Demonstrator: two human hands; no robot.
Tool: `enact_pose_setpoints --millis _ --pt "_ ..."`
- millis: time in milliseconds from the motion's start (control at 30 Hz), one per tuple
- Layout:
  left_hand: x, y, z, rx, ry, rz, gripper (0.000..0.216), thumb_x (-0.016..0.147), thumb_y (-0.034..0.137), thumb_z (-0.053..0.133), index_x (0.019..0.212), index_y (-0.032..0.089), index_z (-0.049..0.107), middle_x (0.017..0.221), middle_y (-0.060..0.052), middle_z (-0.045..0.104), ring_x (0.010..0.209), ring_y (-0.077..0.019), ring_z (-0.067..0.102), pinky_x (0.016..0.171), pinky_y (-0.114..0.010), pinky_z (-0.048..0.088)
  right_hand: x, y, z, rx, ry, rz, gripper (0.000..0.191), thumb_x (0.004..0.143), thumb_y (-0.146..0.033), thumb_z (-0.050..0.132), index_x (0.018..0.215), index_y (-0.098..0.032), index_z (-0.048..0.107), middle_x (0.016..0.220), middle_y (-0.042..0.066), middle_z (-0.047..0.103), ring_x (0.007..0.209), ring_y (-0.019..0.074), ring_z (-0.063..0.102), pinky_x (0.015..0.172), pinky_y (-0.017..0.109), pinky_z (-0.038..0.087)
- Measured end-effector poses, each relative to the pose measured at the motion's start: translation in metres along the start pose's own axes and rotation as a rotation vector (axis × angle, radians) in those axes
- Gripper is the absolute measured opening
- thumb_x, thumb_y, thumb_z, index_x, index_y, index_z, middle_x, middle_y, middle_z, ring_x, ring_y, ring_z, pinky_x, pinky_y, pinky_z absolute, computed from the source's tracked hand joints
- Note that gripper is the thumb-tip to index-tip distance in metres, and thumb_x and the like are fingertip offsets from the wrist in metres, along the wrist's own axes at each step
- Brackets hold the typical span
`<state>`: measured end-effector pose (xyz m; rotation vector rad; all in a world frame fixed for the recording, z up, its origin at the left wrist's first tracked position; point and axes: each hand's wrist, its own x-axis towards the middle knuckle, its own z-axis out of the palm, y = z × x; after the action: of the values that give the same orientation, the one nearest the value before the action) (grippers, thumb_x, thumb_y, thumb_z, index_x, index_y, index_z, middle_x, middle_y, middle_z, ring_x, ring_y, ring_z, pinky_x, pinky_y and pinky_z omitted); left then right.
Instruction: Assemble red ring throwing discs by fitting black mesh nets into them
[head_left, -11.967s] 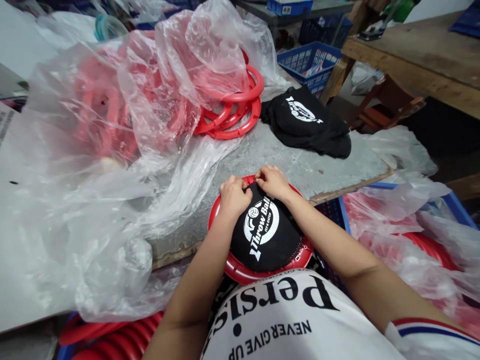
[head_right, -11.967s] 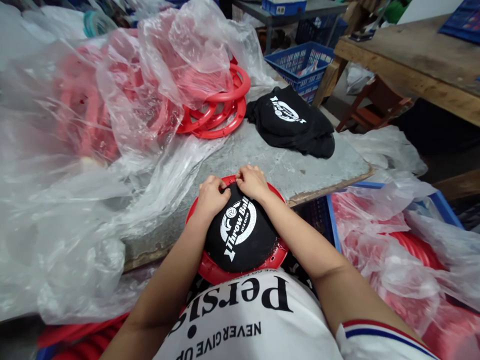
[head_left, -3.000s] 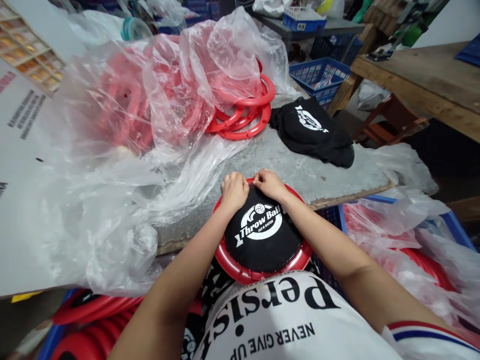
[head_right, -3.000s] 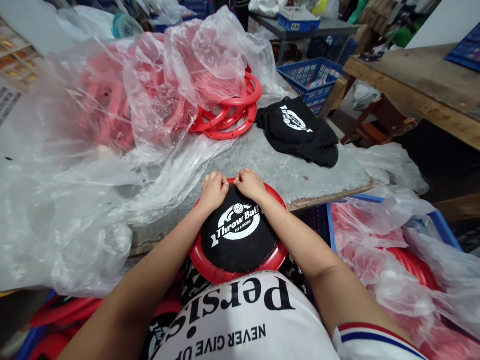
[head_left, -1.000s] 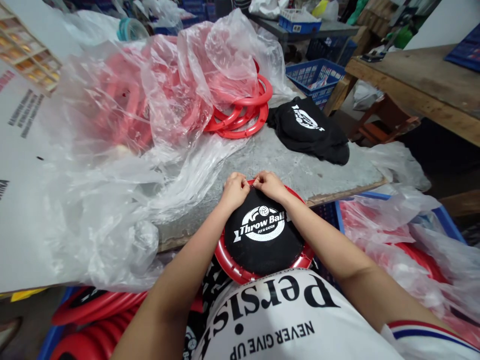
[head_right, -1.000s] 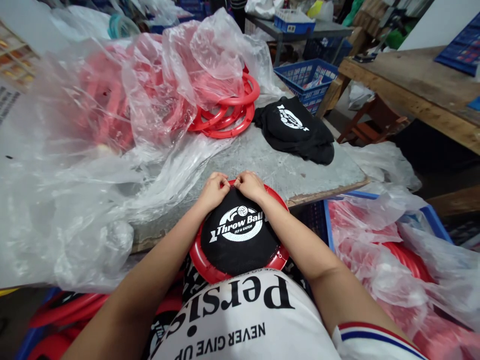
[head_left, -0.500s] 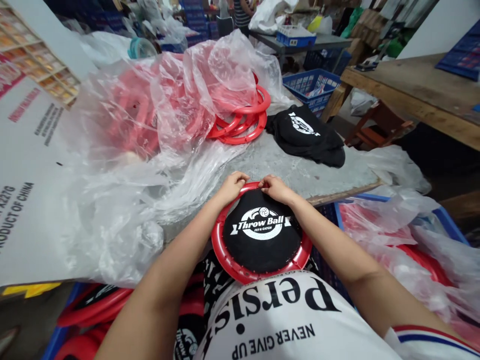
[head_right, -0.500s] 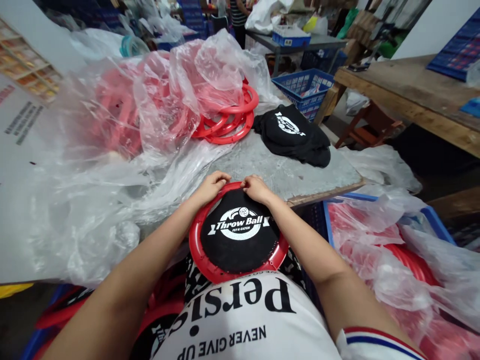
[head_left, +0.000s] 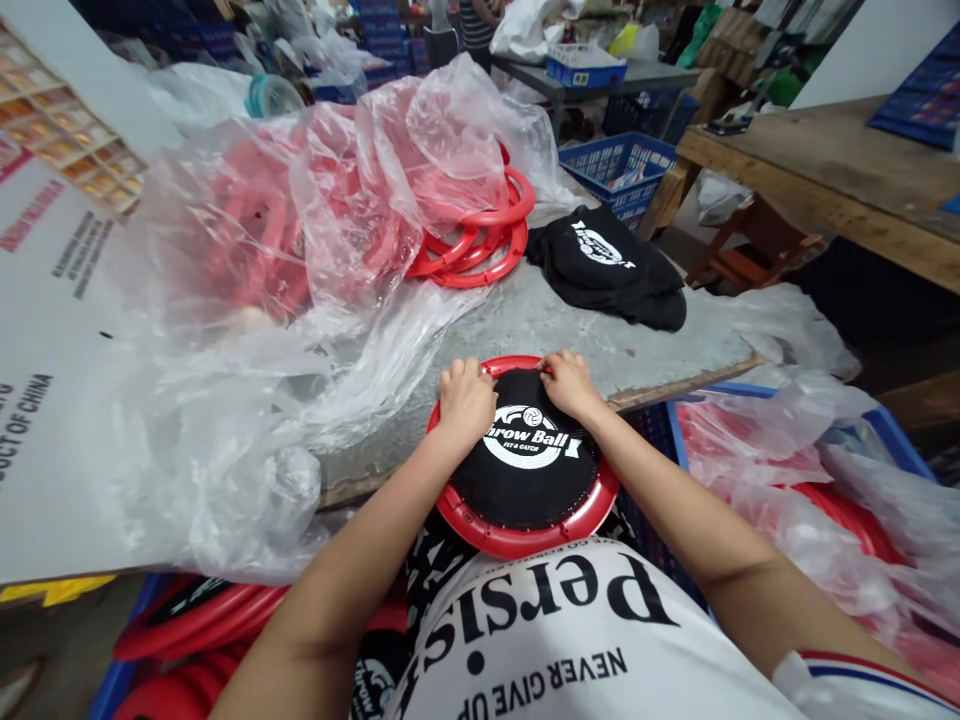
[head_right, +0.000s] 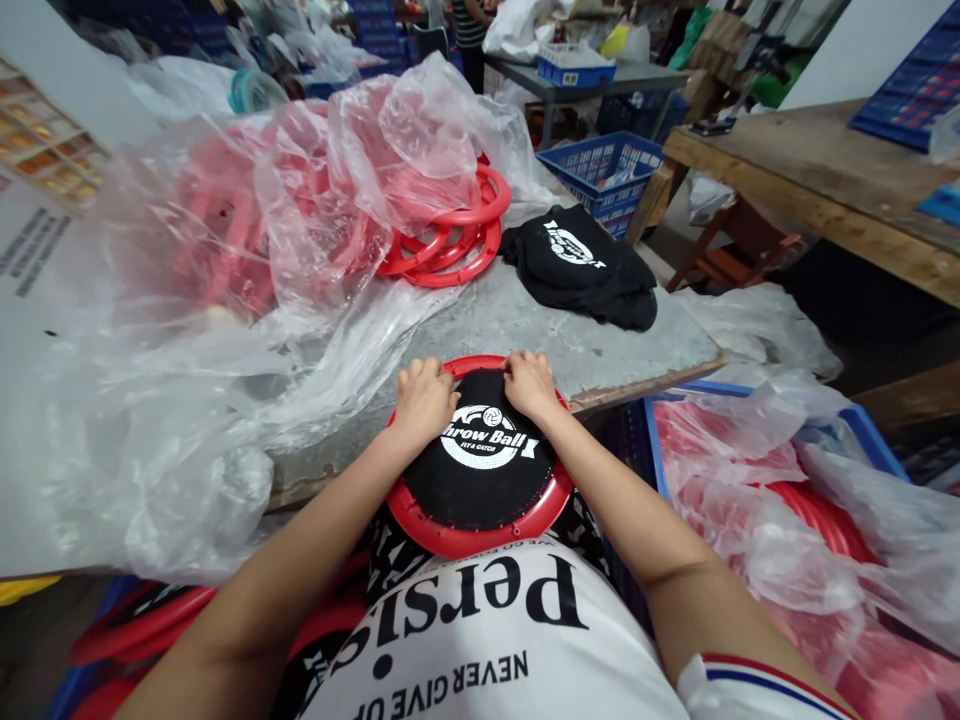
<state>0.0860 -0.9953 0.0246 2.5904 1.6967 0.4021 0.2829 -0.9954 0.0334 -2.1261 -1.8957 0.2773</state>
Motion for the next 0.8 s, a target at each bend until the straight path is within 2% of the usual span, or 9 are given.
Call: enact_pose_setpoints --millis 100,233,400,533,667,733,800 --pt "0.0 0.003 -0.004 0.004 0.026 0.001 0.021 0.097 0.025 0.055 0.106 0.016 0.072 0.119 -0.017 0.065 0.118 -0.0352 0.054 0.095 -0.048 0.041 -0.003 -0.003 -0.001 -0.014 -0.001 -0.002 0.025 0.097 -0.018 0.052 0.113 -0.021 0.07 0.131 0.012 0.065 0.121 0.03 0.052 0.104 0.041 0.04" --pt "0.004 0.006 -0.007 -0.079 -0.08 -0.069 0.022 0.095 0.022 0.054 0.111 0.015 0.067 0.104 -0.015 0.073 0.11 -0.0347 0.063 0.098 -0.049 0.041 -0.005 -0.005 -0.003 -0.025 -0.005 -0.001 0.025 0.098 -0.019 0.05 0.113 -0.021 0.07 0.132 0.012 0.064 0.121 0.0304 0.052 0.103 0.042 0.04" --pt "0.014 0.005 -0.006 -0.164 -0.091 -0.134 0.033 0.097 0.037 0.056 0.12 0.015 0.066 0.11 -0.016 0.076 0.113 -0.0365 0.067 0.103 -0.051 0.04 -0.007 -0.008 -0.005 -0.022 -0.016 0.002 0.027 0.099 -0.021 0.049 0.115 -0.021 0.071 0.134 0.012 0.064 0.124 0.0324 0.051 0.105 0.044 0.04" --pt "0.02 0.002 -0.007 -0.144 -0.079 -0.138 0.023 0.096 0.033 0.058 0.106 0.019 0.072 0.105 -0.014 0.077 0.11 -0.036 0.068 0.099 -0.049 0.042 -0.007 -0.008 -0.006 -0.019 -0.02 0.004 0.028 0.099 -0.021 0.049 0.116 -0.021 0.071 0.134 0.012 0.064 0.124 0.0328 0.05 0.104 0.044 0.041" --pt "0.024 -0.002 -0.004 -0.156 0.051 -0.126 0.016 0.094 0.027 0.057 0.09 0.02 0.071 0.107 -0.013 0.074 0.115 -0.0359 0.062 0.099 -0.05 0.041 -0.008 -0.008 -0.006 -0.022 -0.02 0.006 0.029 0.099 -0.02 0.048 0.116 -0.021 0.071 0.133 0.012 0.064 0.123 0.0326 0.051 0.104 0.044 0.042" --pt "0.027 -0.006 0.002 -0.246 0.093 -0.176 0.013 0.092 0.026 0.061 0.083 0.021 0.068 0.111 -0.012 0.071 0.12 -0.0348 0.058 0.101 -0.049 0.041 -0.009 -0.008 -0.007 -0.022 -0.025 0.01 0.03 0.099 -0.02 0.047 0.117 -0.021 0.071 0.134 0.012 0.063 0.124 0.0326 0.051 0.105 0.045 0.042" --pt "0.031 -0.011 0.009 -0.398 0.082 -0.255 0.012 0.089 0.025 0.064 0.078 0.021 0.065 0.113 -0.01 0.07 0.118 -0.0312 0.057 0.101 -0.045 0.042 -0.009 -0.009 -0.01 -0.021 -0.044 0.023 0.031 0.099 -0.02 0.046 0.119 -0.021 0.07 0.135 0.013 0.063 0.125 0.0328 0.05 0.106 0.045 0.041"
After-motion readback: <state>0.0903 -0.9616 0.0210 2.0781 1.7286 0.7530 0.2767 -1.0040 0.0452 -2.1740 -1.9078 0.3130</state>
